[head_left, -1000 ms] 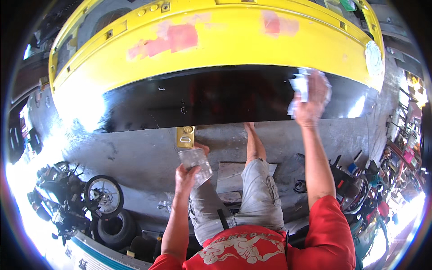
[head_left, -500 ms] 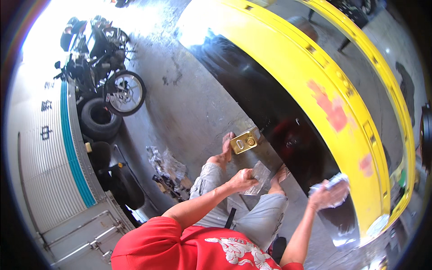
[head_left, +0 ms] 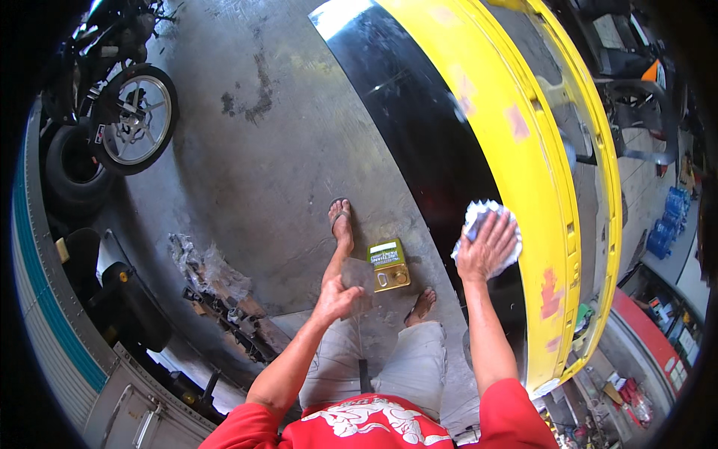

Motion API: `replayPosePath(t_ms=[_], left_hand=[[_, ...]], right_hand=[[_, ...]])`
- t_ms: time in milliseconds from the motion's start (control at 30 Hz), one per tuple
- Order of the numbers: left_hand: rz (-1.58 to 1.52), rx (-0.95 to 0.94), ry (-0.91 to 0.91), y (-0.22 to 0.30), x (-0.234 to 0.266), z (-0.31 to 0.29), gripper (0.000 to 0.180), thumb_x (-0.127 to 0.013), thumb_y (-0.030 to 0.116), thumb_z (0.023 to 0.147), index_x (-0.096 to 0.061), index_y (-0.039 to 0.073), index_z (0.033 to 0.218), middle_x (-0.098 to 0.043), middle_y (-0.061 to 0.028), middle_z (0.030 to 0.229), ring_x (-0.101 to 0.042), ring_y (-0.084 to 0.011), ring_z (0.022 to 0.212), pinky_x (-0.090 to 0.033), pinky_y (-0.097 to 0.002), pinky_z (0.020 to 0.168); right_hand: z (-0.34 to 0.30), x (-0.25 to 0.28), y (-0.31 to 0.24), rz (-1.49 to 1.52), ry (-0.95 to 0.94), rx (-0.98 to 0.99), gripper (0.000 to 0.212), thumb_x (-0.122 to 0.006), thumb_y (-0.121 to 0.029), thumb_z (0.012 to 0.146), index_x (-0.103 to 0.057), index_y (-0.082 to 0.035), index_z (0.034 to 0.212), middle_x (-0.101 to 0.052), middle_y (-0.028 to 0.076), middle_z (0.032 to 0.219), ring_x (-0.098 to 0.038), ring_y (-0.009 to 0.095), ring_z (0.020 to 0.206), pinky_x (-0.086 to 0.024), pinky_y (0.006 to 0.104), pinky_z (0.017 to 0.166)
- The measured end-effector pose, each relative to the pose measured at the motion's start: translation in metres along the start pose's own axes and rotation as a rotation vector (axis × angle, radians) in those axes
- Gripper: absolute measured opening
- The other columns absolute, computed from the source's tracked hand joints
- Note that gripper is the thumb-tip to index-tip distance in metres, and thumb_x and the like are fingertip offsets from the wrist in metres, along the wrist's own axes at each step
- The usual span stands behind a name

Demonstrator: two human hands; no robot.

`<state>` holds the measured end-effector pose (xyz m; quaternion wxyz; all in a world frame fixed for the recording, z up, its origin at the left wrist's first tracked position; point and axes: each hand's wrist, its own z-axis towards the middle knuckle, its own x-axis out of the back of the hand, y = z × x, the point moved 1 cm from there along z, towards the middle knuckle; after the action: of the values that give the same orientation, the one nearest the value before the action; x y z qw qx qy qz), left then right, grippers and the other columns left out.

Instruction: The person wipes a yellow car part with a cloth, then uses a sanding block to sand the black section. They alternate between wiping and sanding to clean and smooth the surface.

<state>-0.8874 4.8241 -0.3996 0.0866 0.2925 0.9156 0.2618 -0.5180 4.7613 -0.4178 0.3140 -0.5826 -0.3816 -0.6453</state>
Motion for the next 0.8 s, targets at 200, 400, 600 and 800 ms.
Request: replayPosePath(t_ms=[200, 400, 600, 800], left_hand=[[-0.096, 0.082, 0.133, 0.033, 0.058, 0.027, 0.022, -0.076, 0.008, 0.093, -0.075, -0.003, 0.113, -0.081, -0.0057, 0.101, -0.074, -0.0155, 0.092, -0.059, -0.0354, 0.084], [-0.136, 0.1, 0.217, 0.043, 0.044, 0.034, 0.024, -0.077, 0.008, 0.093, -0.075, -0.002, 0.114, -0.08, -0.0047, 0.101, -0.073, -0.0153, 0.09, -0.059, -0.0347, 0.085], [-0.283, 0.15, 0.247, 0.033, -0.014, 0.036, 0.03, -0.077, 0.012, 0.096, -0.075, -0.001, 0.123, -0.082, -0.0081, 0.103, -0.076, -0.0181, 0.092, -0.061, -0.0373, 0.086], [-0.261, 0.124, 0.175, 0.02, -0.038, 0.06, 0.038, -0.079, 0.014, 0.096, -0.073, -0.002, 0.13, -0.081, -0.0078, 0.11, -0.076, -0.0191, 0.099, -0.06, -0.0366, 0.09]], right_hand=[[0.199, -0.028, -0.122, 0.073, 0.061, 0.232, 0.084, -0.071, -0.049, 0.1, -0.045, -0.011, 0.17, -0.032, 0.018, 0.181, -0.021, 0.045, 0.17, -0.014, 0.0645, 0.135], [0.277, -0.026, -0.184, 0.196, -0.075, 0.75, 0.077, -0.072, -0.044, 0.099, -0.05, -0.022, 0.169, -0.03, 0.007, 0.184, -0.023, 0.033, 0.171, -0.014, 0.0586, 0.138], [0.136, 0.029, -0.056, 0.286, -0.301, 1.069, 0.071, -0.075, -0.04, 0.093, -0.061, -0.022, 0.161, -0.04, 0.005, 0.18, -0.029, 0.031, 0.169, -0.014, 0.0581, 0.138], [0.232, -0.013, -0.082, 0.3, -0.413, 1.191, 0.078, -0.077, -0.037, 0.087, -0.059, -0.025, 0.162, -0.043, 0.005, 0.178, -0.03, 0.03, 0.169, -0.017, 0.0594, 0.137]])
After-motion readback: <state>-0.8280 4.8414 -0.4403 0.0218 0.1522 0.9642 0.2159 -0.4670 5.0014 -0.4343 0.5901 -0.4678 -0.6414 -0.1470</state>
